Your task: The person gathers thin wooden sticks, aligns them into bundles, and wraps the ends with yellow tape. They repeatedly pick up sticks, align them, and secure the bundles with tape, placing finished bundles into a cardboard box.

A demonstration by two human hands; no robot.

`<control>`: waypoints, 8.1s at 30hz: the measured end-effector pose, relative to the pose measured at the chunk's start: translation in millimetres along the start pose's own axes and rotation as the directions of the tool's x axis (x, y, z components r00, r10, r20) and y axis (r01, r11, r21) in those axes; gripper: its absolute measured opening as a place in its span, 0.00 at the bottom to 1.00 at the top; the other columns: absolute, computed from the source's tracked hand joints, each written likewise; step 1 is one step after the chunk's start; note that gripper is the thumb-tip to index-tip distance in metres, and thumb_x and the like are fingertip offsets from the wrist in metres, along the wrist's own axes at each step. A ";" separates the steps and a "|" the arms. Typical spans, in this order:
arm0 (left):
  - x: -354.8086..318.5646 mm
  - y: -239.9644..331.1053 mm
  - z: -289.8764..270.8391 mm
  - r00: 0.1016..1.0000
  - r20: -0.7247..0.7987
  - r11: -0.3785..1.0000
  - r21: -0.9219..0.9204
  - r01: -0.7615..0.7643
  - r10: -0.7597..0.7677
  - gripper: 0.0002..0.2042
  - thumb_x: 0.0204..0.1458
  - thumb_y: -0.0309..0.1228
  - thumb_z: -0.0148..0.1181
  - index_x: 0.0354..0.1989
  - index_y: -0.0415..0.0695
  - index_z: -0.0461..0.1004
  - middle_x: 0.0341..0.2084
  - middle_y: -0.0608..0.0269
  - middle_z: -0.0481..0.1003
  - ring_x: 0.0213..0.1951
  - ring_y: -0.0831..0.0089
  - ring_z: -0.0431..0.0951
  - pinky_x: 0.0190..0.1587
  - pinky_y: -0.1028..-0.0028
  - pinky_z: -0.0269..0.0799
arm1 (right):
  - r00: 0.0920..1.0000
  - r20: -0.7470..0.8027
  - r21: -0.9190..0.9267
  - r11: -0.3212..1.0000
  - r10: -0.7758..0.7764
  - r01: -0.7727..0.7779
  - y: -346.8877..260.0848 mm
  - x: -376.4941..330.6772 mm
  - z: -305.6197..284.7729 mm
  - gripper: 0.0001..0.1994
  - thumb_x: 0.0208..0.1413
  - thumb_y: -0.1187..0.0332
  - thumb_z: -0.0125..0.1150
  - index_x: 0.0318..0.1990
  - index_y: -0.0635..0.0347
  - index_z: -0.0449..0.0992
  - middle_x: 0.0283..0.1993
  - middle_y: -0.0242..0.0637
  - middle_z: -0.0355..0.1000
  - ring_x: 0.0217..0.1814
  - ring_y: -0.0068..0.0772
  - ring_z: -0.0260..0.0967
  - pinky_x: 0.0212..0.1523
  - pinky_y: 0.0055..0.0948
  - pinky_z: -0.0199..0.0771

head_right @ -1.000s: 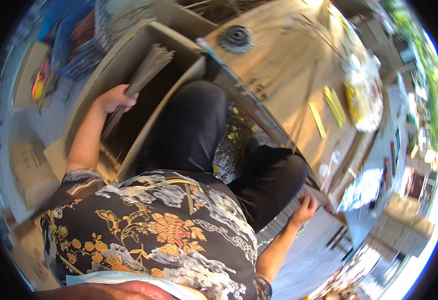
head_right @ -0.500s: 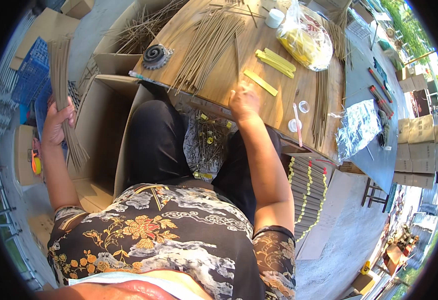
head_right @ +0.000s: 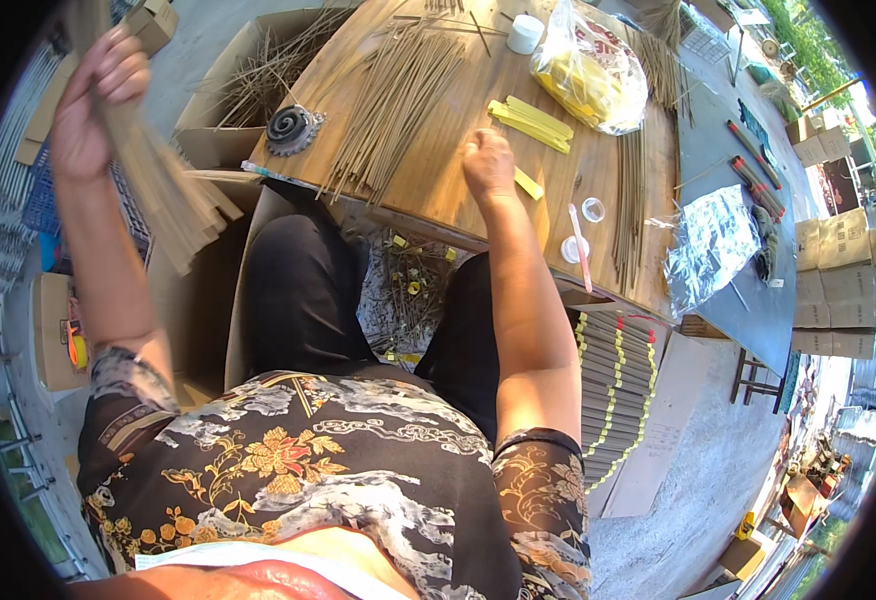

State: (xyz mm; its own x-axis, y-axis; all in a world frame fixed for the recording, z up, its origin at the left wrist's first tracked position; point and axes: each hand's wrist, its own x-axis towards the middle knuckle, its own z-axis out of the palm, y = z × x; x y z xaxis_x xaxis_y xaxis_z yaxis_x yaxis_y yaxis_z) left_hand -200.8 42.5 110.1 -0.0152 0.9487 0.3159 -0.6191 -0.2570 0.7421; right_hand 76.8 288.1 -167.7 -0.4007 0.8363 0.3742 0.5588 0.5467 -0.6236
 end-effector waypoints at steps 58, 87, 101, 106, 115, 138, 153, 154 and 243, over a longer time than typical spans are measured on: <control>45.2 -47.6 8.1 0.972 -0.034 0.898 -0.378 -0.227 0.231 0.08 0.49 0.23 0.49 0.23 0.43 0.57 0.18 0.67 0.57 0.21 0.77 0.58 0.29 0.77 0.59 | 0.522 0.830 0.453 0.781 -0.194 -0.431 -58.8 -79.7 -79.0 0.14 0.40 0.79 0.53 0.38 0.61 0.73 0.36 0.29 0.71 0.40 0.19 0.65 0.42 0.20 0.65; 42.4 -97.6 -57.2 0.735 -0.554 0.888 0.015 -0.460 0.390 0.05 0.50 0.31 0.53 0.26 0.46 0.66 0.17 0.67 0.67 0.19 0.75 0.68 0.23 0.75 0.66 | 0.530 0.848 0.425 0.615 -0.013 -0.664 -80.5 -104.1 -116.6 0.08 0.52 0.72 0.54 0.39 0.63 0.73 0.26 0.32 0.70 0.27 0.18 0.66 0.31 0.17 0.68; 83.4 -177.0 34.0 0.964 -0.245 0.994 0.040 -0.098 0.105 0.06 0.46 0.29 0.59 0.29 0.43 0.69 0.19 0.67 0.69 0.23 0.76 0.71 0.28 0.77 0.69 | 0.857 0.508 0.760 0.515 -0.087 -0.398 -138.2 -49.0 -82.6 0.15 0.46 0.74 0.61 0.42 0.62 0.66 0.31 0.23 0.65 0.33 0.12 0.60 0.36 0.16 0.64; 99.5 -164.8 60.4 0.970 0.038 0.935 0.260 -0.240 0.239 0.15 0.41 0.30 0.64 0.38 0.42 0.70 0.25 0.67 0.72 0.29 0.74 0.74 0.35 0.75 0.71 | 0.851 0.486 0.817 0.449 -0.200 -0.361 -124.9 -12.5 -91.5 0.09 0.44 0.76 0.63 0.34 0.60 0.72 0.29 0.25 0.69 0.31 0.14 0.64 0.34 0.16 0.66; 114.8 -206.9 27.6 0.998 0.043 0.912 0.408 -0.050 0.035 0.25 0.39 0.26 0.62 0.49 0.38 0.61 0.27 0.63 0.71 0.33 0.74 0.72 0.39 0.75 0.68 | 0.878 0.459 0.813 0.464 -0.137 -0.353 -89.0 -0.8 -65.0 0.11 0.43 0.74 0.65 0.35 0.60 0.71 0.32 0.26 0.70 0.36 0.17 0.65 0.40 0.20 0.66; 107.3 -197.9 21.1 0.951 0.305 0.955 -0.262 0.141 -0.057 0.31 0.52 0.45 0.49 0.58 0.37 0.49 0.39 0.50 0.68 0.37 0.65 0.72 0.39 0.68 0.72 | 0.436 0.451 0.210 -0.382 -0.779 -0.900 -117.0 -83.9 -86.5 0.11 0.43 0.71 0.59 0.23 0.63 0.61 0.14 0.33 0.57 0.12 0.23 0.54 0.10 0.20 0.55; 81.8 -157.2 80.7 0.994 -0.089 0.987 0.141 0.075 -0.062 0.06 0.45 0.29 0.59 0.26 0.40 0.72 0.20 0.63 0.73 0.23 0.72 0.74 0.28 0.75 0.72 | 0.698 0.669 0.730 0.399 -0.255 -0.554 -137.7 -78.2 -125.7 0.26 0.37 0.74 0.60 0.48 0.63 0.62 0.35 0.33 0.68 0.38 0.24 0.65 0.42 0.24 0.64; 81.3 -154.9 83.0 0.995 -0.078 0.986 0.145 0.075 -0.065 0.06 0.45 0.29 0.59 0.27 0.41 0.72 0.20 0.63 0.73 0.23 0.71 0.75 0.29 0.75 0.72 | 0.699 0.664 0.731 0.428 -0.265 -0.532 -135.4 -76.6 -126.5 0.26 0.36 0.74 0.60 0.49 0.63 0.62 0.35 0.33 0.68 0.39 0.24 0.65 0.42 0.24 0.64; 93.0 -177.0 80.7 0.608 0.470 -0.381 0.881 -0.281 0.639 0.12 0.40 0.25 0.59 0.36 0.46 0.72 0.20 0.63 0.71 0.26 0.65 0.72 0.35 0.67 0.66 | 0.916 0.355 0.834 0.506 -0.187 -0.220 -97.8 -2.9 -66.7 0.07 0.51 0.69 0.57 0.32 0.58 0.65 0.26 0.22 0.62 0.29 0.13 0.58 0.30 0.17 0.61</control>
State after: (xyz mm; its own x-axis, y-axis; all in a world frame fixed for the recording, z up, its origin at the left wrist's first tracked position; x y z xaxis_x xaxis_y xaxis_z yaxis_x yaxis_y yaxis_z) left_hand -29.2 161.3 55.8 -0.0358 0.3259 0.9447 0.9318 -0.3307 0.1494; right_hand 71.8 235.0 -62.0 -0.7295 0.6492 0.2153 -0.2348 0.0580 -0.9703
